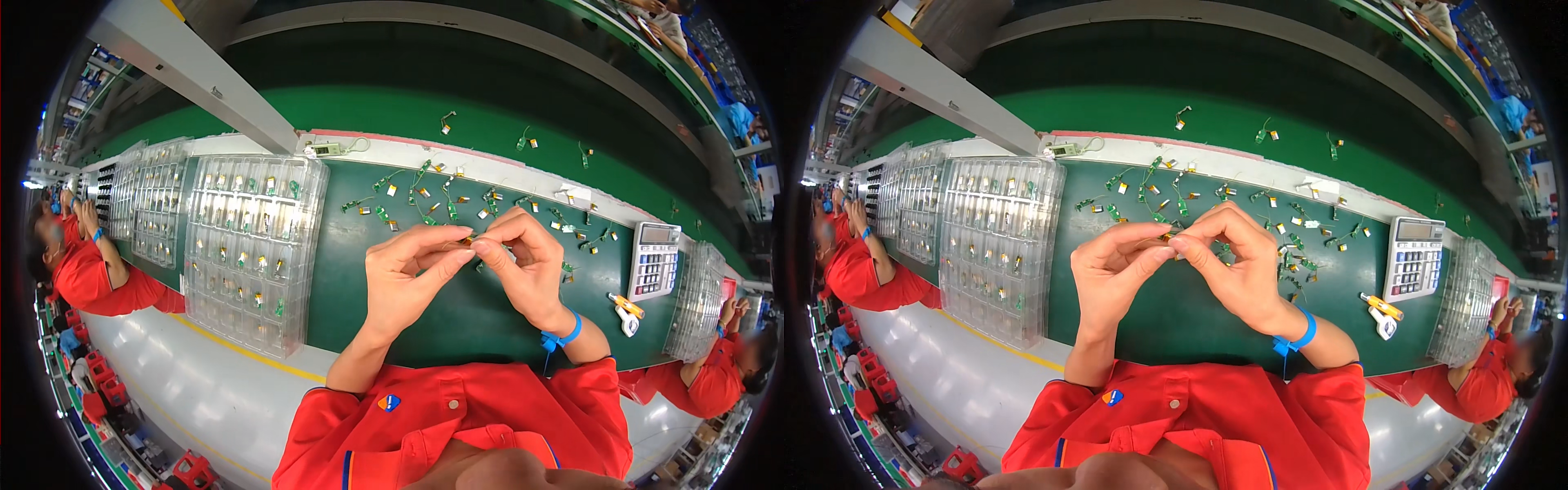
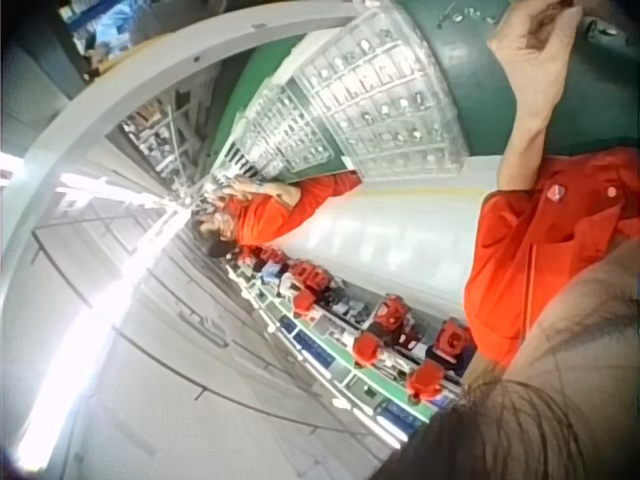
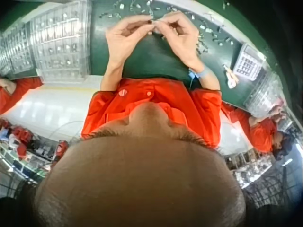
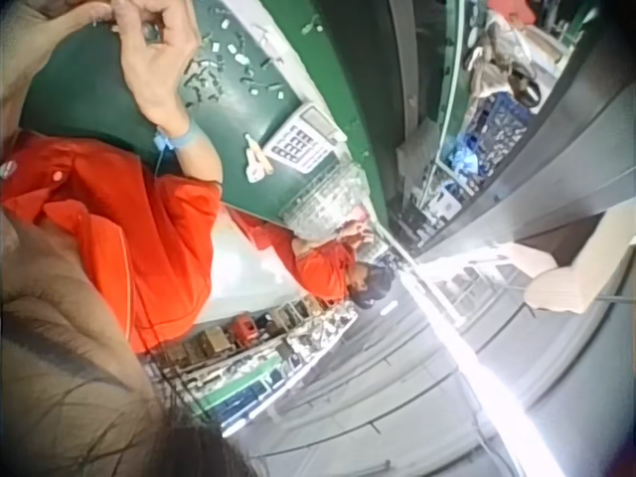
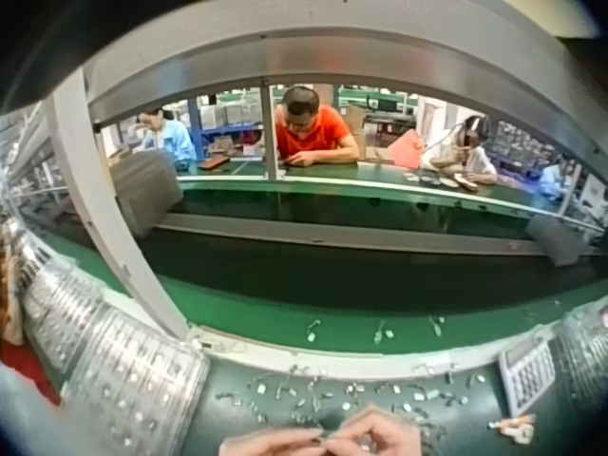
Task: Assembling small electronic components into a plastic tray on an assembly line.
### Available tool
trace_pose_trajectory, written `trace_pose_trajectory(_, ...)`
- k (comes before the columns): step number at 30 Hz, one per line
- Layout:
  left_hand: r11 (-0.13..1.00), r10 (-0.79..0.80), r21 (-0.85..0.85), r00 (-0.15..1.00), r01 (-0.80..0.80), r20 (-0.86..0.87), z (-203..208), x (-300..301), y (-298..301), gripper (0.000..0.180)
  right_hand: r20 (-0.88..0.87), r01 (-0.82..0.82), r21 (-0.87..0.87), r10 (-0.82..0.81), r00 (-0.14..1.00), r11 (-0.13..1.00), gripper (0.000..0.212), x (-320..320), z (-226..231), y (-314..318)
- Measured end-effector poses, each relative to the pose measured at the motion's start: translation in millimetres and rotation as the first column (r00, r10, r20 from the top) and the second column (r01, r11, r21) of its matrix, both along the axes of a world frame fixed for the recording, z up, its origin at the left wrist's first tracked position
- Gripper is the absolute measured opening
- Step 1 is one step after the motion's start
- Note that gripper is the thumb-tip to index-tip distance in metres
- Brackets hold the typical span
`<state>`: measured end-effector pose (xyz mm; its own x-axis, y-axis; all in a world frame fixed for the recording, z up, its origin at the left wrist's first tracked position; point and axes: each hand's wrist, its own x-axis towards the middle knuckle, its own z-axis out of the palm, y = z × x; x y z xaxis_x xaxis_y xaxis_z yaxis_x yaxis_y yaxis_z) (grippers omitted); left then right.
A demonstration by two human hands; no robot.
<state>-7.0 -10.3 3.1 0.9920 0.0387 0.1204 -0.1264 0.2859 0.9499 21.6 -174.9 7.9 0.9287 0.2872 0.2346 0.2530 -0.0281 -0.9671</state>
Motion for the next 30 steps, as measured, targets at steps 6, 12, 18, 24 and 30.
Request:
trace_pose_trajectory(6,0.999,-0.027,0.020,0.996,0.025,0.088,-4,2,7,0.014,0.151,-0.025,-0.154,0.049,0.987,0.988,0.014,2,9,-4)
trace_pose_trajectory(12,0.989,-0.004,-0.145,0.996,0.017,0.085,-1,0,5,0.014,0.330,0.168,-0.123,-0.120,0.936,0.978,0.023,-7,19,6)
trace_pose_trajectory(18,0.985,-0.018,-0.171,1.000,0.020,0.017,-3,-2,2,0.013,0.605,0.248,-0.231,-0.060,0.794,0.941,0.033,1,11,0)
trace_pose_trajectory(24,0.989,0.007,-0.145,0.998,-0.016,-0.062,-1,-3,-4,0.011,0.679,0.292,-0.196,-0.085,0.729,0.936,0.033,3,7,1)
trace_pose_trajectory(30,0.979,-0.055,-0.197,0.998,0.049,-0.025,1,0,-1,0.009,0.668,0.259,-0.177,-0.077,0.740,0.950,0.029,4,7,0)
